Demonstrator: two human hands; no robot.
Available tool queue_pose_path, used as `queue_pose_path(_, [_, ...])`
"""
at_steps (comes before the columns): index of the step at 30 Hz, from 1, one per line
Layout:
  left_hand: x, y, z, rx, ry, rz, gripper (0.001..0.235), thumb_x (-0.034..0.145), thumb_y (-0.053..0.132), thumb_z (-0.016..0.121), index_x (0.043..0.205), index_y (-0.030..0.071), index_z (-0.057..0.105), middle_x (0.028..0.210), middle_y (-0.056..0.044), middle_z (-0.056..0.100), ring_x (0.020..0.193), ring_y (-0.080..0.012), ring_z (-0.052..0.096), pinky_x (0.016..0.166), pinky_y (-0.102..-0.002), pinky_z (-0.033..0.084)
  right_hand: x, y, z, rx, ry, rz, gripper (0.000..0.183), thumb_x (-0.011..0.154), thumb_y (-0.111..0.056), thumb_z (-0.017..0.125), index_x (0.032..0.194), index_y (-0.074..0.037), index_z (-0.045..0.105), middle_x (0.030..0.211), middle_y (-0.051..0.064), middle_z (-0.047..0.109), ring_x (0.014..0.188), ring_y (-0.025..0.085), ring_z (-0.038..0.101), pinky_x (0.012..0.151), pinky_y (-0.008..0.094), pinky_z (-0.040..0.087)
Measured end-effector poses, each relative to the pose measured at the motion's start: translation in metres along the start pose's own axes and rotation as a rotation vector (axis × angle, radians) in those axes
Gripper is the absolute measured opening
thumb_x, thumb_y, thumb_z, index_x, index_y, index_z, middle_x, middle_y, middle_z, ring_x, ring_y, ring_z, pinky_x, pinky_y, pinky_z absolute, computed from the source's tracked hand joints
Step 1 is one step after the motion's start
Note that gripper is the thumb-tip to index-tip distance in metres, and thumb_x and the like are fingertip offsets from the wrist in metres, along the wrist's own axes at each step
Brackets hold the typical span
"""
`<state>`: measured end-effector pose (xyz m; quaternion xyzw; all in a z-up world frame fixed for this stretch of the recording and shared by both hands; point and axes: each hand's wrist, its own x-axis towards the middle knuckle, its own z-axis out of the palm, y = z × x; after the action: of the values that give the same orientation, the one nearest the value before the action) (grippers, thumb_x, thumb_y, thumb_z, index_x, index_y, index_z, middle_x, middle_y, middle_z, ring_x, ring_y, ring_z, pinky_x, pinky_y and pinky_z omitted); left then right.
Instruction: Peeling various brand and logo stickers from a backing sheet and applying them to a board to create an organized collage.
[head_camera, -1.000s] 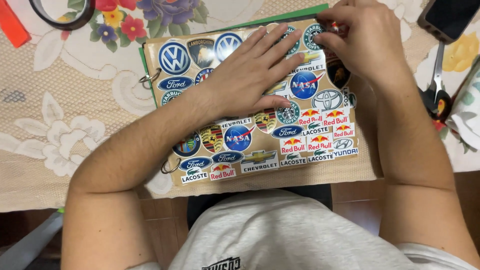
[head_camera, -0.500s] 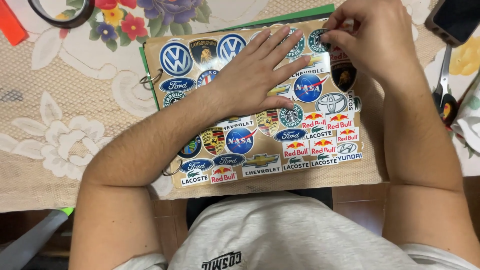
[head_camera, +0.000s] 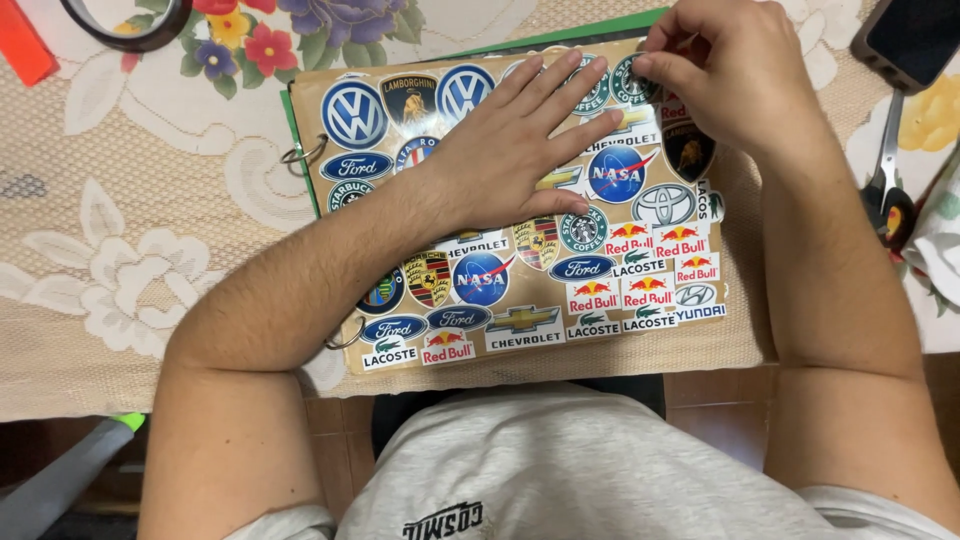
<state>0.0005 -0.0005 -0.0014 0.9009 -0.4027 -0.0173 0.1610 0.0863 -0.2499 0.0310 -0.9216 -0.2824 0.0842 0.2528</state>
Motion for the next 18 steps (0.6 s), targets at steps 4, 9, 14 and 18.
queue_pose_path(4, [0.000,0.000,0.000,0.007,-0.006,0.000,0.085,0.101,0.073,0.041,0.161,0.015,0.031,0.164,-0.024,0.014,0.152,-0.0402,0.010,0.123,-0.056,0.010,0.003,0.000,0.007,-0.077,0.044,0.007,0.014,0.108,-0.015,0.083,0.100,-0.011,0.072,0.085,0.002,0.069,0.076,0.016,0.062,0.067,0.038,0.045])
queue_pose_path(9, [-0.001,0.000,0.000,0.008,0.001,0.000,0.084,0.100,0.074,0.041,0.161,0.016,0.031,0.163,-0.024,0.014,0.152,-0.0407,0.011,0.123,-0.056,0.011,0.004,0.004,0.012,-0.147,0.087,-0.038,0.018,0.105,-0.021,0.086,0.100,-0.012,0.070,0.089,0.001,0.071,0.083,0.020,0.066,0.070,0.041,0.046])
queue_pose_path(14, [0.000,0.000,0.000,-0.008,-0.009,0.001,0.083,0.101,0.072,0.040,0.161,0.015,0.032,0.163,-0.024,0.013,0.152,-0.0407,0.010,0.123,-0.056,0.008,0.010,0.004,0.014,-0.034,0.030,0.009,0.040,0.095,-0.020,0.091,0.110,-0.007,0.057,0.089,0.007,0.057,0.077,0.022,0.053,0.067,0.040,0.040])
queue_pose_path(18, [0.000,-0.001,0.000,0.011,0.006,0.017,0.083,0.101,0.073,0.039,0.161,0.015,0.032,0.163,-0.025,0.016,0.151,-0.0422,0.012,0.123,-0.057,0.010,0.013,0.018,0.012,0.104,0.021,0.126,0.040,0.092,-0.018,0.093,0.109,-0.007,0.060,0.101,0.005,0.061,0.084,0.017,0.057,0.071,0.033,0.047])
